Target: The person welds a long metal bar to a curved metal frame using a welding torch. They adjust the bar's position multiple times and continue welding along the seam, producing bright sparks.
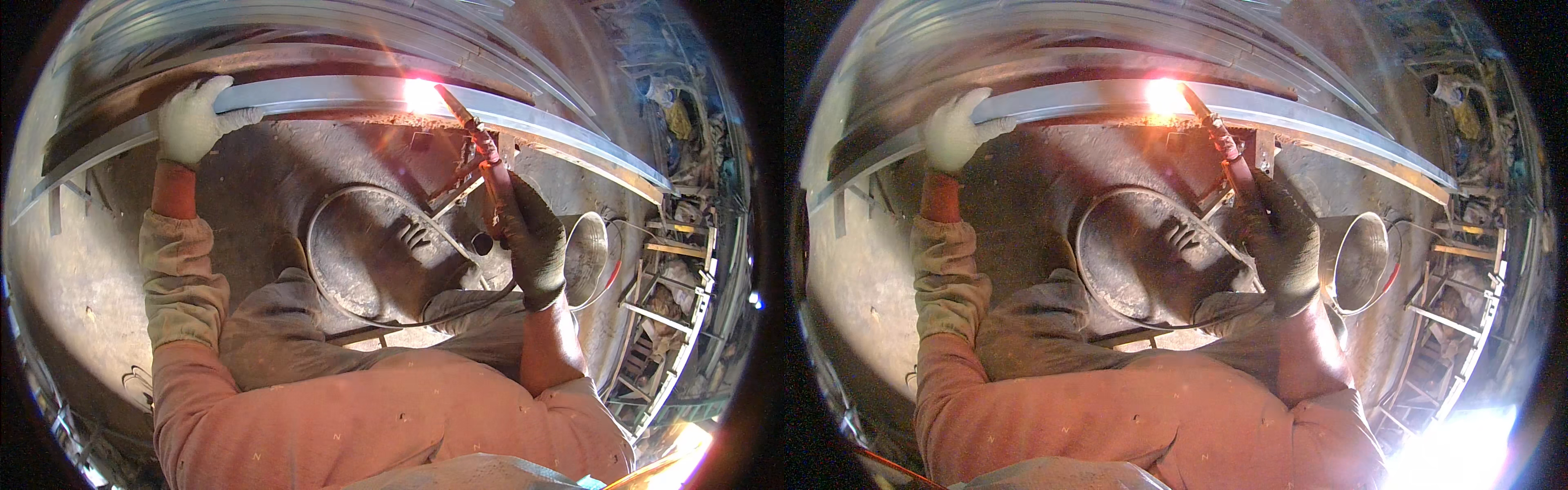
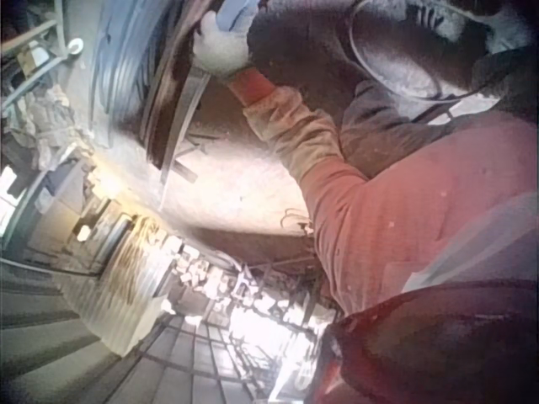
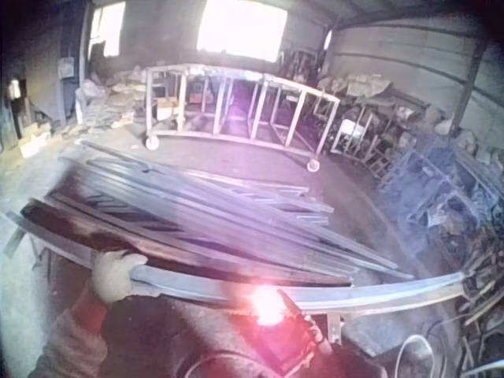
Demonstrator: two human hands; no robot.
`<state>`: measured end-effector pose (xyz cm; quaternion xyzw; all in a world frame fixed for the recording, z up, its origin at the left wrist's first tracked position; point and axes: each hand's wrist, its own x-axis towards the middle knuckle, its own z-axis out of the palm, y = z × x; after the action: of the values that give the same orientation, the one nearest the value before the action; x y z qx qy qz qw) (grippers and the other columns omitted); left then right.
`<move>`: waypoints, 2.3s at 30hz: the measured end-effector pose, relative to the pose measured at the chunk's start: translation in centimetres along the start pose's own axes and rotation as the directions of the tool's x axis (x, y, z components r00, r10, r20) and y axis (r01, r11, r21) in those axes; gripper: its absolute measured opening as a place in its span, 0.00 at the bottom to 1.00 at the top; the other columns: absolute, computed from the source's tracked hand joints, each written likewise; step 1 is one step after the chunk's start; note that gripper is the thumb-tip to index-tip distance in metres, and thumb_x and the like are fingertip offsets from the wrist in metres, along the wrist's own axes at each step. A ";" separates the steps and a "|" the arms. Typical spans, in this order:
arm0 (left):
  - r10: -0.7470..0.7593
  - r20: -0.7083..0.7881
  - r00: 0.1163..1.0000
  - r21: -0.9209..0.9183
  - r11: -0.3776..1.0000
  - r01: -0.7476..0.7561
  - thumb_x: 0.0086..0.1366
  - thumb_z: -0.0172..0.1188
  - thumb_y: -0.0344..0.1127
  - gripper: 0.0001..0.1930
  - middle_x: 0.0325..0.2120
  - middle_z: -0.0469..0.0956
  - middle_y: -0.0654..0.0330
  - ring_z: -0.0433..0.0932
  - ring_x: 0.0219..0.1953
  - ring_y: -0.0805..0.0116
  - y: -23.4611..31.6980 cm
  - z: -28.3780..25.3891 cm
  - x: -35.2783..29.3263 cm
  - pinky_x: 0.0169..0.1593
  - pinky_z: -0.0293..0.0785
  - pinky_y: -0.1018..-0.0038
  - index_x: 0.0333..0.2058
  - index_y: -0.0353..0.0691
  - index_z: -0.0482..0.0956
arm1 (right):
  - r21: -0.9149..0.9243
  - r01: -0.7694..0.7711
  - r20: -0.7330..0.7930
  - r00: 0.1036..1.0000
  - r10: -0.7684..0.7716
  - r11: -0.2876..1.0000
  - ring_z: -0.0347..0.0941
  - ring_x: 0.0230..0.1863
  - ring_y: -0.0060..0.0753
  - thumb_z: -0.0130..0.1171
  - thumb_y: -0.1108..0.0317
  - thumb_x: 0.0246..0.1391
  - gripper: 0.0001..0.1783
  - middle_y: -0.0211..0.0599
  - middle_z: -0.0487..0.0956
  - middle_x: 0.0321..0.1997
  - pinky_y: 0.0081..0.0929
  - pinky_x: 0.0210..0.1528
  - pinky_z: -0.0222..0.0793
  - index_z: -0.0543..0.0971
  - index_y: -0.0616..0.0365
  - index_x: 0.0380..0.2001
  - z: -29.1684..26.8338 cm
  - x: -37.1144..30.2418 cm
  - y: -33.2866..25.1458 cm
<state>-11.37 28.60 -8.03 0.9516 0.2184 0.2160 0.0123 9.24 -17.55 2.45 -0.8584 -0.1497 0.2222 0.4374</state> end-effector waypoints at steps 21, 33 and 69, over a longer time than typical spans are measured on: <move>0.078 0.473 0.877 -0.267 0.962 0.059 0.72 0.74 0.54 0.26 0.33 0.84 0.39 0.79 0.32 0.55 -3.1 -0.2 5.6 0.41 0.77 0.57 0.41 0.29 0.89 | 0.066 -0.012 0.035 0.999 0.009 0.998 0.73 0.34 0.11 0.68 0.61 0.78 0.20 0.23 0.86 0.38 0.19 0.34 0.72 0.87 0.56 0.66 0.7 0.4 -0.2; 0.019 0.448 0.894 -0.223 0.971 0.091 0.68 0.78 0.52 0.26 0.40 0.91 0.44 0.91 0.41 0.53 -2.2 -1.0 5.3 0.47 0.85 0.60 0.48 0.31 0.91 | 0.051 0.056 0.041 0.997 -0.058 0.997 0.73 0.36 0.10 0.68 0.62 0.77 0.20 0.23 0.87 0.42 0.18 0.36 0.72 0.86 0.57 0.65 1.5 1.0 0.2; 0.117 0.299 0.947 -0.133 0.988 -0.080 0.69 0.74 0.62 0.34 0.47 0.87 0.32 0.89 0.51 0.38 -5.6 1.2 4.3 0.57 0.82 0.54 0.50 0.28 0.89 | -0.520 0.408 0.225 0.913 -0.340 0.751 0.88 0.55 0.55 0.57 0.68 0.73 0.28 0.47 0.88 0.57 0.49 0.55 0.84 0.79 0.33 0.72 1.1 1.3 4.8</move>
<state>-9.74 35.57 -8.02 0.9808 0.1525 0.0791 0.0918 10.13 -18.97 -2.40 -0.8859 -0.4017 0.1265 0.1946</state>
